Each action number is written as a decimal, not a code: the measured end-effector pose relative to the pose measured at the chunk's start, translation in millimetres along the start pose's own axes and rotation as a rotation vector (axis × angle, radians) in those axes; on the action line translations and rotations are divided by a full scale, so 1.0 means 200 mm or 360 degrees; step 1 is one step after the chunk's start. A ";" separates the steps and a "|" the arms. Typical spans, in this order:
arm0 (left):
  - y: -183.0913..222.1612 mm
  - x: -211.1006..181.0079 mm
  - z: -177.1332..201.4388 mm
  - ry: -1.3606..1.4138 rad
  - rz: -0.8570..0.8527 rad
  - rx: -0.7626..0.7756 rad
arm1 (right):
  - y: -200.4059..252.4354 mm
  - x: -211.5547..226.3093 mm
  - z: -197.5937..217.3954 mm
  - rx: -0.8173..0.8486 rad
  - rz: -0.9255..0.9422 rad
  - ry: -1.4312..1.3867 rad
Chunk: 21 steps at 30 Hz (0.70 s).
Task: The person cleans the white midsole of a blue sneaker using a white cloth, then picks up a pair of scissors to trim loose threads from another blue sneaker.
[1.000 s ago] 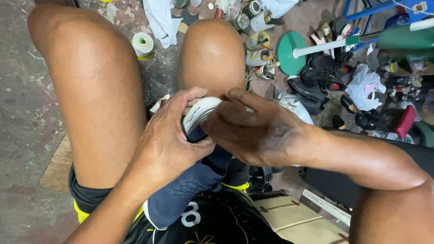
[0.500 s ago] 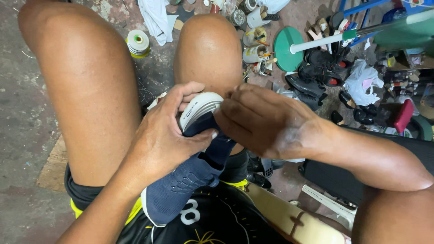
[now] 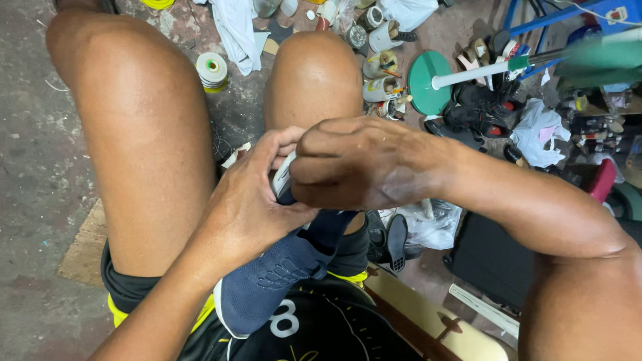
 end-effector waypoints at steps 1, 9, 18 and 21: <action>0.00 0.01 0.00 -0.0019 0.0019 0.0000 | -0.02 -0.03 0.02 -0.0013 -0.0172 -0.0110; -0.01 0.01 0.00 -0.0176 -0.0122 0.0017 | 0.04 0.07 -0.01 0.0100 0.0379 0.0508; -0.03 0.01 0.01 -0.0044 -0.0025 0.0006 | 0.04 0.14 -0.03 0.0291 0.0277 0.1029; -0.03 0.01 0.00 -0.0087 0.0008 -0.0012 | 0.06 0.16 0.00 0.0303 0.0136 0.1024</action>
Point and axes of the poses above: each hand's wrist, its own y-axis away from the middle knuckle, its own z-axis out of the back of the hand, x = y × z, the point moved 10 cm from there along -y, towards the middle knuckle, and after that the axes turned 12 degrees about -x, right-handed, at the moved point
